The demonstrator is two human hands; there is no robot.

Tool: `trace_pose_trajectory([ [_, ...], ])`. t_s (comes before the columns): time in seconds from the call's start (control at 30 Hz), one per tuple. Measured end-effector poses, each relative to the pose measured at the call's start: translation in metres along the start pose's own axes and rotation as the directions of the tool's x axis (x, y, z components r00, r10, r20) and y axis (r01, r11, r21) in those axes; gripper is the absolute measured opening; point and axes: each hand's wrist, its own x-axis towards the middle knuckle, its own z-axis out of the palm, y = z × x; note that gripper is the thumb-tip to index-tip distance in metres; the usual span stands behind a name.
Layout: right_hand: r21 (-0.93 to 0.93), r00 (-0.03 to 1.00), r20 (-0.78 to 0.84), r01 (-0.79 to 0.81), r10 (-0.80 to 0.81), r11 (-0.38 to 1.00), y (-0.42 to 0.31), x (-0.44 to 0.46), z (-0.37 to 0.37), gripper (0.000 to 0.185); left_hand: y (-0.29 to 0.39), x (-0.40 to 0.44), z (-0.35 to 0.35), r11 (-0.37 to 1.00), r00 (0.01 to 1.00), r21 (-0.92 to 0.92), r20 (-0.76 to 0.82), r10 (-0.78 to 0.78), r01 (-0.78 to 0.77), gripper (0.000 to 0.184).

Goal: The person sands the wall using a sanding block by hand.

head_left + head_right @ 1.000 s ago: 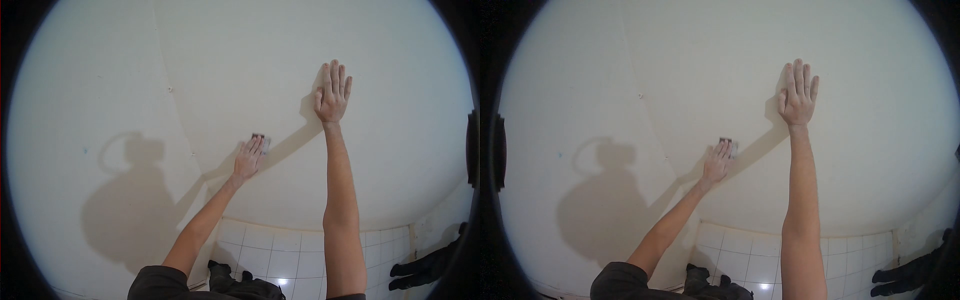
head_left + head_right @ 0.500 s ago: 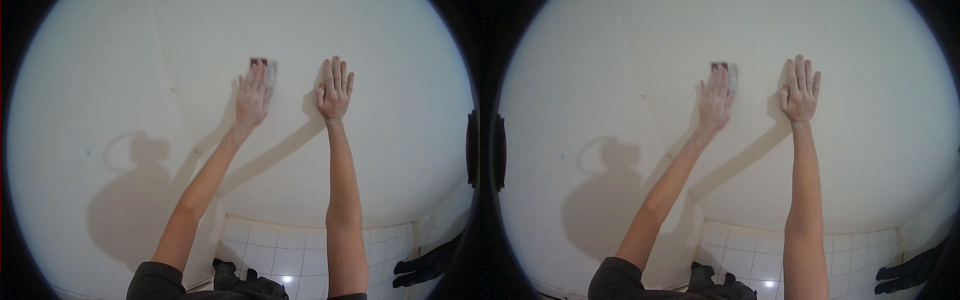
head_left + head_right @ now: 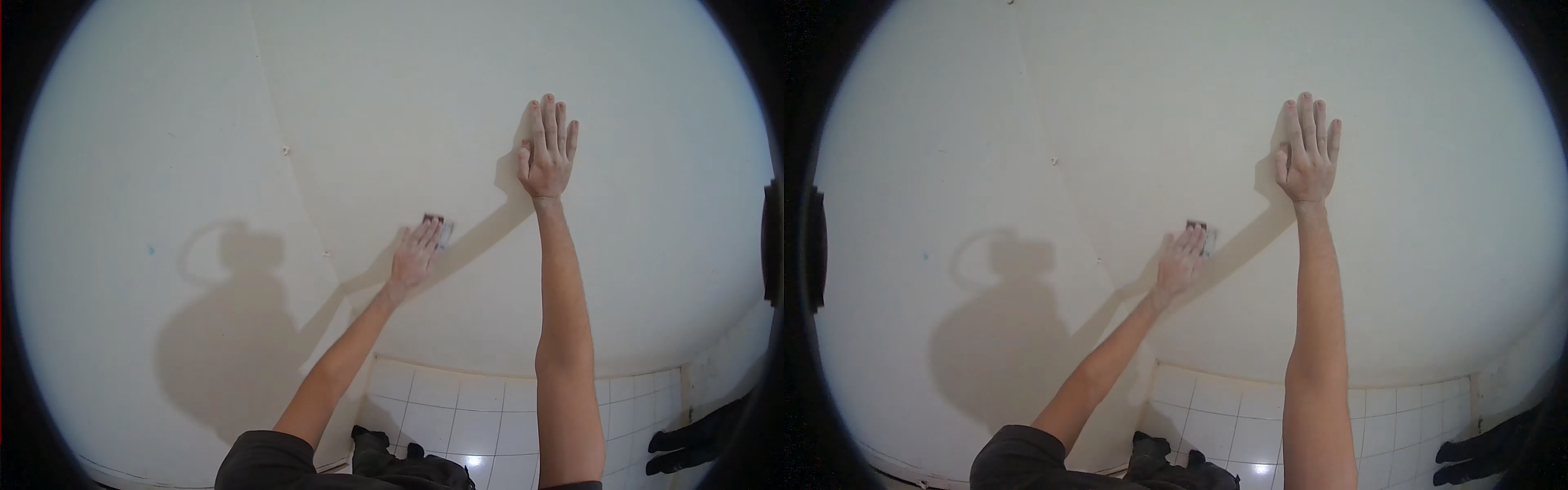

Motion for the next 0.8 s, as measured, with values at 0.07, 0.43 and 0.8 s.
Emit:
trace_pose_trajectory([
  [0.07,-0.007,1.000,0.015,-0.009,0.010,1.000,-0.001,0.001,-0.001,0.071,-0.009,0.041,-0.034,1.000,0.994,0.024,-0.106,-0.010,0.013,0.071],
  [0.43,0.008,1.000,0.013,0.017,-0.017,1.000,0.000,0.000,-0.001,0.071,-0.100,0.253,-0.247,0.999,0.707,0.047,-0.708,0.014,0.027,0.070],
  [0.8,-0.027,0.999,0.029,0.035,-0.034,0.999,0.000,0.003,-0.001,0.073,-0.105,0.235,-0.243,0.926,0.679,0.214,-0.632,0.374,-0.312,0.065],
])
